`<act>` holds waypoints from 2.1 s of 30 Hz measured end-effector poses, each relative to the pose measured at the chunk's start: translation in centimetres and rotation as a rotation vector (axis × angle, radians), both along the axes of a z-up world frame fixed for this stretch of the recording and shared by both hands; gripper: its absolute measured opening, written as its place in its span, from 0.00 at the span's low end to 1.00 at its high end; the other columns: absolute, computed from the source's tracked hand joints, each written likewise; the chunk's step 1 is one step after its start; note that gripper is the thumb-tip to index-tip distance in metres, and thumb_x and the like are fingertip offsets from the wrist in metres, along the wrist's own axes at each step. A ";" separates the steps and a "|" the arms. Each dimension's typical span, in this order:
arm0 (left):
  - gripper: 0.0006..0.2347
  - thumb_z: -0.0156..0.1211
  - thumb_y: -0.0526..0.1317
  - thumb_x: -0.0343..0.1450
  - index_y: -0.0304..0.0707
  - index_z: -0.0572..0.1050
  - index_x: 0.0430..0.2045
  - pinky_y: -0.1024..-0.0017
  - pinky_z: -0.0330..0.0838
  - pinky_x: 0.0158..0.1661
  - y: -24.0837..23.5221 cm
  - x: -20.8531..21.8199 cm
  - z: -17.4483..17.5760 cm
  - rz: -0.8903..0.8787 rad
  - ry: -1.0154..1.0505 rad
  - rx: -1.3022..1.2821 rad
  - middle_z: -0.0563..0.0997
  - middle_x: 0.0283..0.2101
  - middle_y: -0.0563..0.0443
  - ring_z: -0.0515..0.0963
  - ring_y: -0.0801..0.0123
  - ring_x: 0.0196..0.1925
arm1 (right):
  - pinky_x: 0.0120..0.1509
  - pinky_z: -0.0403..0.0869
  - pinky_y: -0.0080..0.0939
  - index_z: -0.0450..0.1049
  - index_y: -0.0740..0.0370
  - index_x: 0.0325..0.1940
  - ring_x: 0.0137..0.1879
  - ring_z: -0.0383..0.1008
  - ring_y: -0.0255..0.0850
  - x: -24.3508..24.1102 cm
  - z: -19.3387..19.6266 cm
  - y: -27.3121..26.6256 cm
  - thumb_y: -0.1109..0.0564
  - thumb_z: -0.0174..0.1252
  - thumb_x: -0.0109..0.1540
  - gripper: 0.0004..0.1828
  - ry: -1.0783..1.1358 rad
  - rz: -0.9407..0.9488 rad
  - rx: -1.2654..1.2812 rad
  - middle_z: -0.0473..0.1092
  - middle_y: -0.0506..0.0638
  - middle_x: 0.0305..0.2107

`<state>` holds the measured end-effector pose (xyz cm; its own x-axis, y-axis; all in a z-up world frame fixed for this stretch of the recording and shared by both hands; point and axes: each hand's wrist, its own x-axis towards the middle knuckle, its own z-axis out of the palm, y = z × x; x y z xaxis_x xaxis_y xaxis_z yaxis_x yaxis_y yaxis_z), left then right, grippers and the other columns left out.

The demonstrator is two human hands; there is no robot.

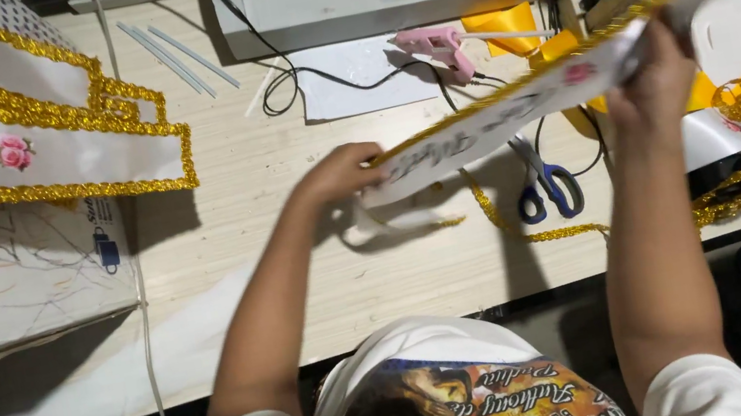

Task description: The person decorates a white sash with the text 'Rosa Mystica' by applying a gold glitter trim along its edges. They use a hot glue gun to secure the trim, press it down by hand, and trim the excess with scissors. The person then flips the sash over to repeat the process on the other side.

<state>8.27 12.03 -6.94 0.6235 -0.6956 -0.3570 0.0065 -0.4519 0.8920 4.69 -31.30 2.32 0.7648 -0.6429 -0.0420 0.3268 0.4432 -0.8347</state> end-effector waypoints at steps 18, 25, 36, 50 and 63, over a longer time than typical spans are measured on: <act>0.14 0.62 0.34 0.69 0.39 0.81 0.48 0.58 0.76 0.49 12.1 5.7 -6.2 0.182 -0.166 0.643 0.84 0.46 0.39 0.83 0.51 0.48 | 0.43 0.77 0.51 0.70 0.62 0.56 0.43 0.77 0.46 -5.0 -25.0 -11.6 0.54 0.54 0.72 0.11 0.356 0.002 0.240 0.71 0.51 0.40; 0.20 0.68 0.35 0.65 0.43 0.77 0.53 0.58 0.73 0.53 12.7 4.8 -3.3 0.218 -0.215 0.675 0.81 0.52 0.41 0.79 0.50 0.54 | 0.36 0.73 0.40 0.69 0.60 0.52 0.38 0.73 0.39 -9.5 -22.3 -6.3 0.56 0.54 0.69 0.09 0.565 -0.128 -0.033 0.73 0.48 0.36; 0.05 0.59 0.29 0.72 0.35 0.79 0.25 0.60 0.77 0.49 1.7 -2.1 -8.3 0.339 -1.013 0.112 0.81 0.44 0.42 0.80 0.53 0.48 | 0.52 0.71 0.54 0.75 0.66 0.46 0.48 0.72 0.59 -9.9 -15.8 14.0 0.61 0.64 0.62 0.09 0.464 0.324 -1.545 0.71 0.61 0.40; 0.13 0.59 0.41 0.73 0.41 0.77 0.52 0.71 0.70 0.31 -9.0 -5.8 1.5 0.292 0.336 -0.262 0.81 0.35 0.55 0.78 0.76 0.35 | 0.42 0.78 0.40 0.68 0.65 0.46 0.42 0.78 0.47 -10.2 -8.4 14.1 0.69 0.60 0.63 0.10 0.241 0.401 -1.292 0.72 0.56 0.41; 0.12 0.64 0.41 0.72 0.40 0.81 0.48 0.80 0.66 0.28 -3.2 -5.0 1.6 0.123 0.404 -0.299 0.76 0.28 0.59 0.71 0.81 0.29 | 0.40 0.75 0.37 0.66 0.65 0.46 0.38 0.74 0.41 -9.7 -5.6 10.0 0.70 0.62 0.63 0.12 0.137 0.379 -1.321 0.69 0.54 0.40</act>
<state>3.22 8.87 -5.33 0.5606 -0.7341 -0.3832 0.4143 -0.1520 0.8974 -5.01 -21.25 -3.27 0.9396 -0.0194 0.3416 0.2470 -0.6527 -0.7163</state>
